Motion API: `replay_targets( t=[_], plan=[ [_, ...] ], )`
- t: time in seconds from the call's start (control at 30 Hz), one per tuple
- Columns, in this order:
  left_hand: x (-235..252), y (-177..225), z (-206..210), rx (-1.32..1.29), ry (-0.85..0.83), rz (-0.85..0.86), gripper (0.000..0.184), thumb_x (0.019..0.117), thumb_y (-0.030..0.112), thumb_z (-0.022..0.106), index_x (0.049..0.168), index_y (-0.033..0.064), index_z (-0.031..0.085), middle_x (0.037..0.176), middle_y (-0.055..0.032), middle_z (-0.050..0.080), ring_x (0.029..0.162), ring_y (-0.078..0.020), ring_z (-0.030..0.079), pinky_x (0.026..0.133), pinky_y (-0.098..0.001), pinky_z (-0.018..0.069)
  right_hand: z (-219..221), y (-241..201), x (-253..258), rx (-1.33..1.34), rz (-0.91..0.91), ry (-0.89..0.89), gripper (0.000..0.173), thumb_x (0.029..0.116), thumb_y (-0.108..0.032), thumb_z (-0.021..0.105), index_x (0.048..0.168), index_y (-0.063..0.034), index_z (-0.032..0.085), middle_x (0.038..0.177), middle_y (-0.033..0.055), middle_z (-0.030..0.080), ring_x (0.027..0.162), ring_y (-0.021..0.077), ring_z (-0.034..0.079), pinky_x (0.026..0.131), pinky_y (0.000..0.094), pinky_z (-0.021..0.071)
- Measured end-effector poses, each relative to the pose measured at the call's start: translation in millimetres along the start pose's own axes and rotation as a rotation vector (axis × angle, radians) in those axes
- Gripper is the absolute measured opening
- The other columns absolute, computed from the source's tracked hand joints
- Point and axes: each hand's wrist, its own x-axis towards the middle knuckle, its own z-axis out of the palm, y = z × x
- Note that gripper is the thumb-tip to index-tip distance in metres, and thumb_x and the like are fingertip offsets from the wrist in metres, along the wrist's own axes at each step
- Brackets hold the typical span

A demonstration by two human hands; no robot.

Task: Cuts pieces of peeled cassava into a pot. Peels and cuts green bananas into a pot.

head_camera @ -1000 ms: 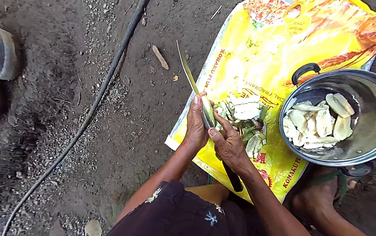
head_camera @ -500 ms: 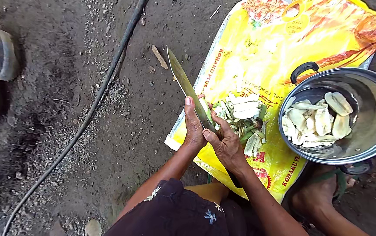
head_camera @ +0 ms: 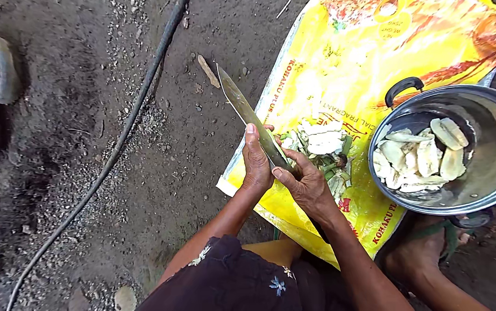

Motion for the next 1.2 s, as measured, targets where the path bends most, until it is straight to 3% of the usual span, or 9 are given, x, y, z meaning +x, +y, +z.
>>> replay_targets(
  t=[0.1, 0.17, 0.2, 0.33, 0.4, 0.47, 0.67, 0.77, 1.2],
  plan=[
    [-1.2, 0.2, -0.1, 0.087, 0.069, -0.026, 0.058, 0.1091, 0.048, 0.016, 0.107, 0.0099, 0.059, 0.073, 0.0029, 0.063, 0.065, -0.0048, 0.063, 0.062, -0.0219, 0.0559, -2.4, -1.1, 0.7, -0.106, 0.000, 0.019, 0.048, 0.0943, -0.036, 0.071, 0.136, -0.0128, 0.063, 0.085, 0.0019, 0.067, 0.065, 0.0052, 0.056, 0.063, 0.0251, 0.0488],
    [-7.9, 5.2, -0.1, 0.162, 0.078, -0.108, 0.055, 0.1090, 0.054, 0.025, 0.117, 0.0106, 0.059, 0.089, -0.0004, 0.065, 0.080, -0.0085, 0.067, 0.075, -0.0301, 0.0590, -10.8, 1.7, 3.5, -0.113, 0.073, 0.003, 0.052, 0.0940, -0.038, 0.072, 0.140, -0.0145, 0.061, 0.088, 0.0061, 0.070, 0.068, 0.0115, 0.062, 0.065, 0.0328, 0.0529],
    [-9.6, 6.0, 1.6, 0.176, 0.067, -0.140, 0.055, 0.1083, 0.055, 0.029, 0.118, 0.0104, 0.059, 0.092, -0.0019, 0.066, 0.084, -0.0102, 0.068, 0.077, -0.0327, 0.0598, -15.4, 5.0, 5.3, -0.073, 0.132, -0.010, 0.054, 0.0938, -0.039, 0.072, 0.141, -0.0171, 0.060, 0.085, 0.0040, 0.069, 0.065, 0.0099, 0.060, 0.062, 0.0310, 0.0515],
    [-4.1, 4.8, 4.3, 0.073, -0.028, -0.292, 0.057, 0.1077, 0.056, 0.028, 0.119, 0.0096, 0.059, 0.094, -0.0051, 0.067, 0.086, -0.0145, 0.069, 0.078, -0.0358, 0.0597, -24.3, 8.2, 8.2, 0.223, 0.303, -0.074, 0.067, 0.0991, -0.032, 0.066, 0.157, -0.0148, 0.039, 0.067, -0.0002, 0.050, 0.048, 0.0068, 0.044, 0.046, 0.0229, 0.0425],
    [3.2, 3.7, 0.1, -0.038, -0.044, -0.400, 0.059, 0.1072, 0.059, 0.021, 0.115, 0.0127, 0.057, 0.083, -0.0023, 0.065, 0.074, -0.0139, 0.067, 0.068, -0.0314, 0.0590, -25.9, 5.2, 8.6, 0.371, 0.340, -0.094, 0.063, 0.1049, -0.029, 0.056, 0.159, -0.0116, 0.030, 0.064, -0.0024, 0.042, 0.045, 0.0063, 0.042, 0.044, 0.0210, 0.0427],
    [7.7, 3.2, -7.5, -0.122, -0.060, -0.463, 0.055, 0.1078, 0.058, 0.020, 0.114, 0.0152, 0.055, 0.082, -0.0024, 0.064, 0.073, -0.0152, 0.066, 0.065, -0.0298, 0.0573, -25.7, 2.9, 7.5, 0.422, 0.331, -0.095, 0.062, 0.1071, -0.031, 0.049, 0.160, -0.0096, 0.025, 0.062, -0.0040, 0.039, 0.044, 0.0061, 0.042, 0.043, 0.0208, 0.0431],
    [9.1, 9.6, 1.5, -0.227, 0.053, -0.460, 0.051, 0.1094, 0.052, 0.022, 0.107, 0.0132, 0.054, 0.080, -0.0040, 0.065, 0.069, -0.0124, 0.066, 0.062, -0.0247, 0.0563, -9.5, -3.5, -2.1, 0.084, 0.136, -0.110, 0.069, 0.0940, -0.037, 0.068, 0.149, -0.0030, 0.045, 0.066, -0.0034, 0.054, 0.051, 0.0036, 0.046, 0.050, 0.0234, 0.0438],
    [12.1, 11.1, -1.9, -0.205, 0.040, -0.374, 0.050, 0.1108, 0.048, 0.023, 0.107, 0.0117, 0.057, 0.083, -0.0030, 0.067, 0.072, -0.0106, 0.068, 0.064, -0.0227, 0.0574, 0.5, -7.0, -7.1, -0.030, 0.045, -0.082, 0.075, 0.0934, -0.040, 0.069, 0.153, -0.0033, 0.042, 0.069, -0.0045, 0.056, 0.057, 0.0013, 0.047, 0.057, 0.0209, 0.0447],
    [6.8, 12.9, 1.6, -0.120, 0.150, -0.275, 0.043, 0.1113, 0.043, 0.029, 0.106, 0.0112, 0.058, 0.077, -0.0022, 0.064, 0.066, -0.0098, 0.066, 0.060, -0.0233, 0.0567, 6.2, -3.7, -6.6, -0.042, 0.029, -0.049, 0.074, 0.0939, -0.039, 0.069, 0.154, -0.0038, 0.043, 0.069, -0.0046, 0.054, 0.057, 0.0003, 0.045, 0.056, 0.0186, 0.0421]
  ],
)
